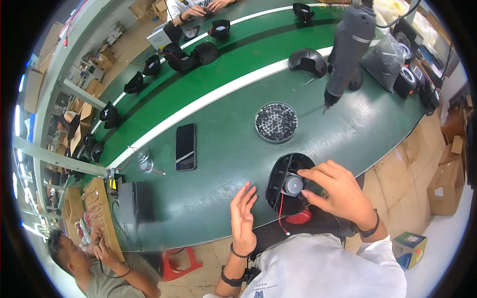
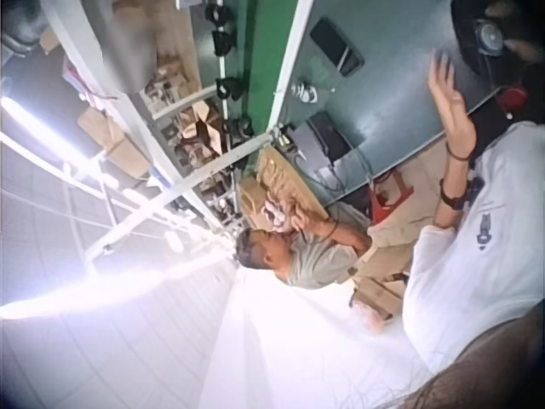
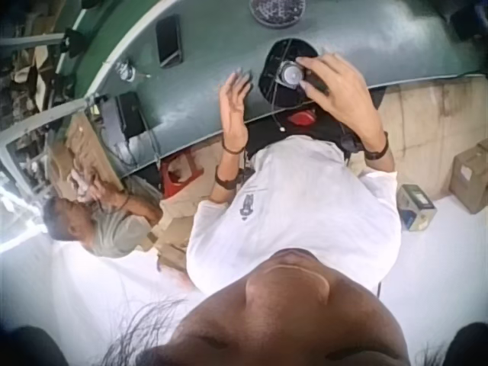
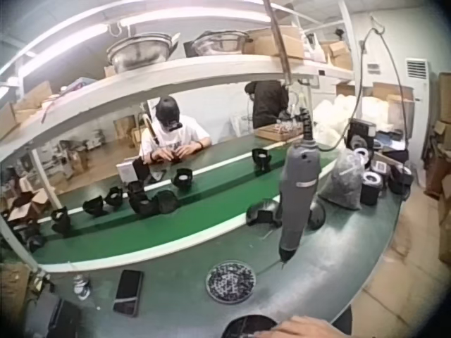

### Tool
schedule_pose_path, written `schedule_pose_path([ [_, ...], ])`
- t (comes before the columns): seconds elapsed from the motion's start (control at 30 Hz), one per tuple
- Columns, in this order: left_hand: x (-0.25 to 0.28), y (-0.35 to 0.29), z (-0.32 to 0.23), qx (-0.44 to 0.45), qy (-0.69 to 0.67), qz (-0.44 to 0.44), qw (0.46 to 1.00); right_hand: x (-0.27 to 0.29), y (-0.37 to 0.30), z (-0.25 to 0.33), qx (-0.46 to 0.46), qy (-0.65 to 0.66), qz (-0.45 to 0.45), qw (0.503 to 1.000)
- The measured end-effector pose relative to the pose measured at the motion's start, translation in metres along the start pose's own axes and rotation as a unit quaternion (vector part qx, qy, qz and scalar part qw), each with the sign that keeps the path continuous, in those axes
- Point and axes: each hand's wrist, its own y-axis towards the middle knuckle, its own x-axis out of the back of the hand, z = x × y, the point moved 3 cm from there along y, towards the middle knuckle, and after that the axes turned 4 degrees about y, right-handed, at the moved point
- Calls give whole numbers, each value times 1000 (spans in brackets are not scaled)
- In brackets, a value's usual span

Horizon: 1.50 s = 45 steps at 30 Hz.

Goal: Assembling small speakers into black plastic housings using a powered screwdriver on an assembly line.

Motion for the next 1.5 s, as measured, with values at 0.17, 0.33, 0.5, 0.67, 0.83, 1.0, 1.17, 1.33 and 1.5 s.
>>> schedule_pose_path([
  [0.17,-22,8,-12,-47,184,121,974,-8,-7,-7,28,10,-14,999],
  [0.33,-40,43,-1,-140,236,105,956,-10,-1,-7,21,-36,28,999],
  [0.5,-40,59,5,-109,222,73,966,-9,4,-10,45,-56,5,997],
  [0.67,-42,58,5,-133,233,82,960,-17,6,-8,46,-108,-49,992],
  [0.83,-43,60,0,-135,239,87,958,-18,7,-10,49,-99,-44,993],
  [1.0,-43,60,2,-130,235,87,959,-22,3,-11,59,-90,-72,992],
  [1.17,-42,60,5,-120,224,83,963,-28,-1,-17,75,-90,-113,987],
  [1.33,-39,61,6,-128,234,76,961,-28,0,-18,85,-88,-121,985],
  [1.5,-38,62,8,-133,262,88,952,-28,1,-18,87,-80,-115,986],
])
